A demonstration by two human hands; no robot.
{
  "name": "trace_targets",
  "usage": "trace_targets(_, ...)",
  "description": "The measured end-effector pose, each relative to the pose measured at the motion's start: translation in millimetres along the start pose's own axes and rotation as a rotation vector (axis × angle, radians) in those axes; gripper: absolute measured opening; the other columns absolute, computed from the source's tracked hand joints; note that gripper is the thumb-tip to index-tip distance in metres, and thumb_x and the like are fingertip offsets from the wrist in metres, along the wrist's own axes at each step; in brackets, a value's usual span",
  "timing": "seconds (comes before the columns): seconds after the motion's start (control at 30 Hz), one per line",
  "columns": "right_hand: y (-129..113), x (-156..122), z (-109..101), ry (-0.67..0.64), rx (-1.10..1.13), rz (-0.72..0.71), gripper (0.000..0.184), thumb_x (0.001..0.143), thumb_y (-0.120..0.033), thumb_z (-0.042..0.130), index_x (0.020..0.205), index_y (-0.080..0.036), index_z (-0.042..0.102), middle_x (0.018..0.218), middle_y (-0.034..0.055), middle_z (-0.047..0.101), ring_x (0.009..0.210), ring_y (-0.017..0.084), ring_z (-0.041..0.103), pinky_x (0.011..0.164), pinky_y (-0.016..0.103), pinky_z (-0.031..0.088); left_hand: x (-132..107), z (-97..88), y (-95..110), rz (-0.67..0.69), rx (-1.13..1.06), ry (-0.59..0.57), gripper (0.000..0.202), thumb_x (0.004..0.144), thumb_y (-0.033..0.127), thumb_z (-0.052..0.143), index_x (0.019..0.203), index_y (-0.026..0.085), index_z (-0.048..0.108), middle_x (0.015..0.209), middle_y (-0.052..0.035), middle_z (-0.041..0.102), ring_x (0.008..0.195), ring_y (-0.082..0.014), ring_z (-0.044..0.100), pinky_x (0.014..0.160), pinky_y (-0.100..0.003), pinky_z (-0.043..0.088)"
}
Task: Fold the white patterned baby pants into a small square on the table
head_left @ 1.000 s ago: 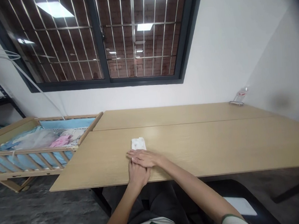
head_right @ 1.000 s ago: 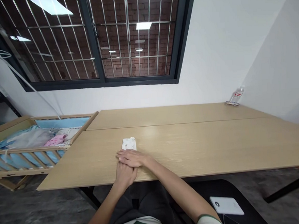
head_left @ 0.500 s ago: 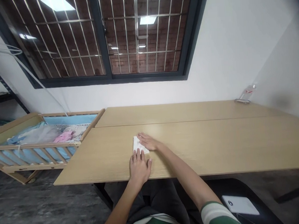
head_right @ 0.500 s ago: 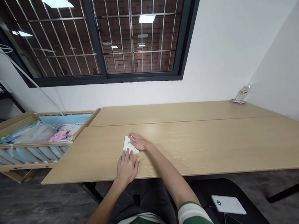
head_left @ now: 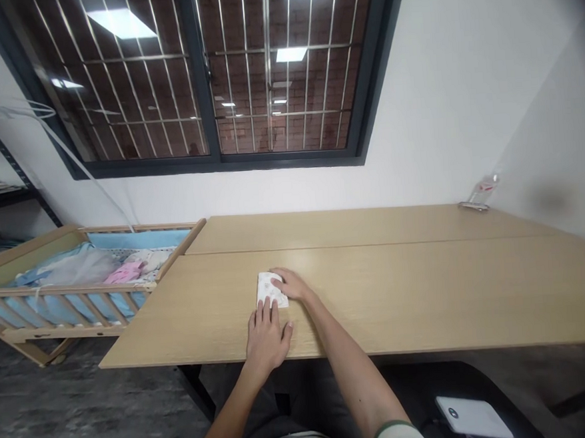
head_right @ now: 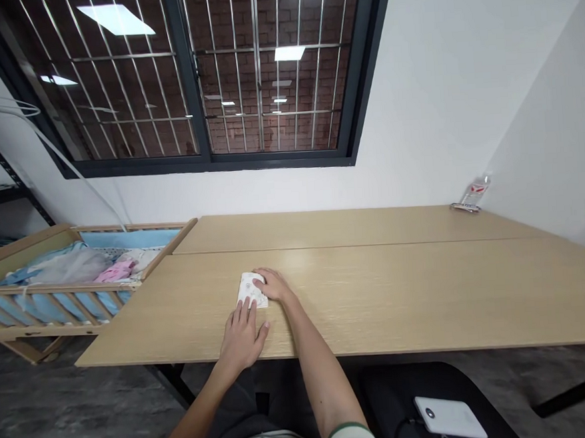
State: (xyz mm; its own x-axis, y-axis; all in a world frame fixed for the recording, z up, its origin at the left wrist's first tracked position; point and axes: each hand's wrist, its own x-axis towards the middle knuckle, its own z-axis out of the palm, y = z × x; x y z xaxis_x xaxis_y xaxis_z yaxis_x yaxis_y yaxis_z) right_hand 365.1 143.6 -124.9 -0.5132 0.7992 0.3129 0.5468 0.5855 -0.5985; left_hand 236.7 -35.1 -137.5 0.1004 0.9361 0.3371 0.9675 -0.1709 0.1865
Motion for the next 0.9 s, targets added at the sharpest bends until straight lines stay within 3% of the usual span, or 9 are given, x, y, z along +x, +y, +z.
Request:
trace_targets(0.3, 8, -22, 0, 0.22, 0.213, 0.015, 0.048, 0.089, -0.039, 0.067, 0.132, -0.019, 0.064, 0.126, 0.0144, 0.065, 0.111, 0.025, 0.063, 0.101, 0.042, 0.049, -1, 4.1, -2, 0.03, 0.034, 0.041, 0.067, 0.102, 0.049, 0.033, 0.154, 0.007, 0.038, 0.16, -0.0203, 0.037, 0.15, -0.0339, 0.03, 0.117, -0.051, 0.033)
trace_targets(0.57, 0, -34, 1, 0.227, 0.227, 0.001, 0.047, 0.087, -0.037, 0.068, 0.131, -0.019, 0.064, 0.117, 0.0115, 0.063, 0.101, 0.022, 0.063, 0.095, 0.04, 0.051, -4, 6.1, -4, 0.049, 0.047, 0.037, 0.068, 0.102, 0.051, 0.032, 0.154, 0.007, 0.037, 0.161, -0.0192, 0.036, 0.151, -0.0339, 0.03, 0.117, -0.05, 0.033)
trace_targets(0.73, -2, -37, 1, 0.251, 0.22, -0.003, 0.045, 0.086, -0.032, 0.068, 0.129, -0.02, 0.065, 0.124, 0.0109, 0.054, 0.111, 0.022, 0.059, 0.103, 0.038, 0.047, -6, 5.5, -5, 0.058, 0.051, 0.045, 0.067, 0.102, 0.05, 0.031, 0.154, 0.007, 0.037, 0.161, -0.0191, 0.036, 0.15, -0.0335, 0.031, 0.117, -0.049, 0.033)
trace_targets(0.9, -4, -36, 1, 0.243, 0.171, 0.01, 0.042, 0.086, -0.032, 0.068, 0.126, -0.02, 0.065, 0.119, 0.0088, 0.054, 0.113, 0.022, 0.056, 0.106, 0.038, 0.043, -3, 2.6, -1, 0.016, -0.005, 0.08, 0.061, 0.102, 0.048, 0.034, 0.149, 0.011, 0.044, 0.157, -0.0184, 0.043, 0.144, -0.0325, 0.038, 0.115, -0.049, 0.032)
